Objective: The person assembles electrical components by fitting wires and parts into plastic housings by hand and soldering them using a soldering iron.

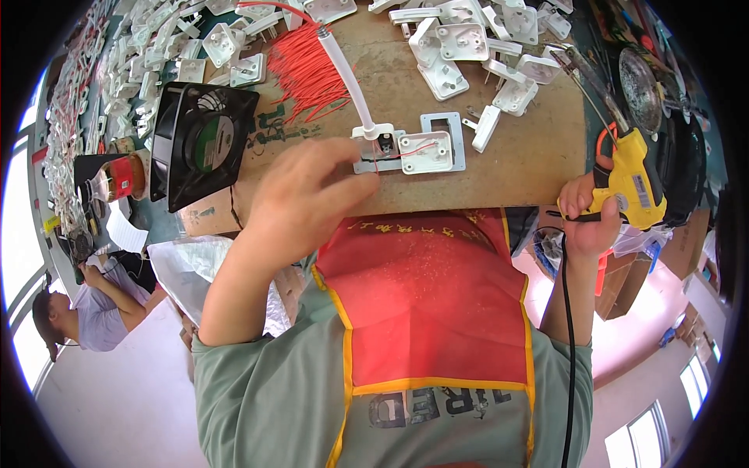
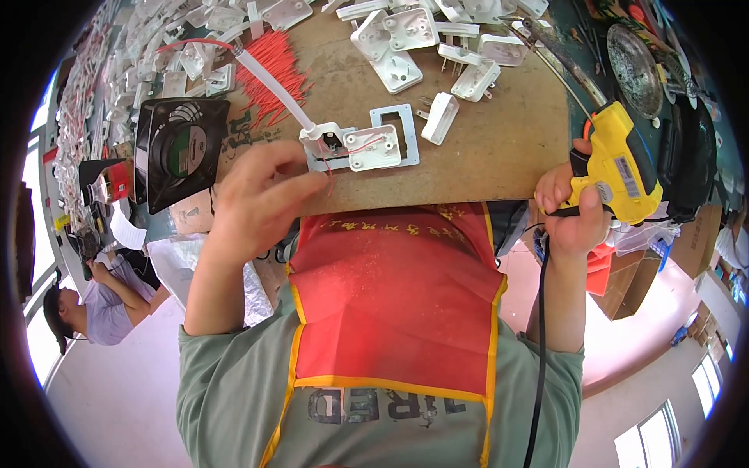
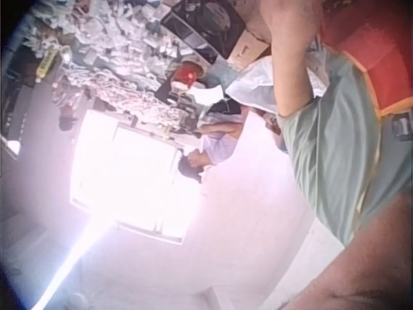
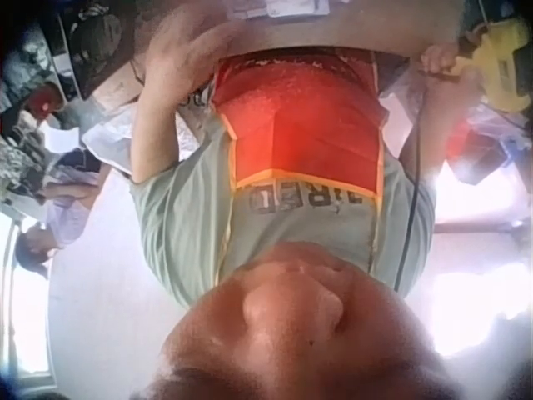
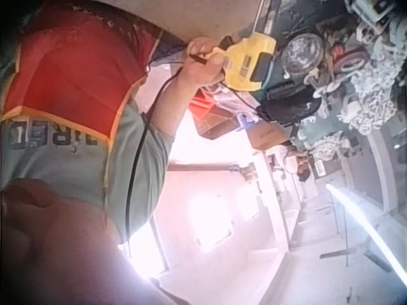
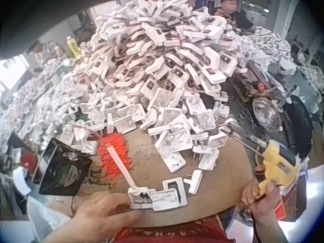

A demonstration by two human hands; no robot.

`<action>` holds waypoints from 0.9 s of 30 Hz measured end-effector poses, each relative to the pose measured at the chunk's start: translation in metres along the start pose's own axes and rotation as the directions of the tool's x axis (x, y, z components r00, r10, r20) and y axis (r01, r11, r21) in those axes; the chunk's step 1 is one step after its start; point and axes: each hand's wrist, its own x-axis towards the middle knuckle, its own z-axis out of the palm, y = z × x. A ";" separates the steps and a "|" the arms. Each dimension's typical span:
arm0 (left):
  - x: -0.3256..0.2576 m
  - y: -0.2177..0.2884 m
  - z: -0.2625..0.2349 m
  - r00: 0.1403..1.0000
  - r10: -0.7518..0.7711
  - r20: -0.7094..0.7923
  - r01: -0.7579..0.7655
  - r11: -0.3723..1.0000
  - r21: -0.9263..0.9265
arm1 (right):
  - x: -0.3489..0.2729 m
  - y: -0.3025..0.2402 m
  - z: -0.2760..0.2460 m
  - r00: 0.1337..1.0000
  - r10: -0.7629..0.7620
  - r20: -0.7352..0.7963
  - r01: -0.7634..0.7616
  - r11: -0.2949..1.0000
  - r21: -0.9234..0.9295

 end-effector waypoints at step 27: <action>0.004 0.013 0.037 0.927 -0.197 -0.320 0.159 0.977 -0.142 | -0.051 -0.027 0.050 0.946 0.201 0.254 -0.149 0.966 -0.210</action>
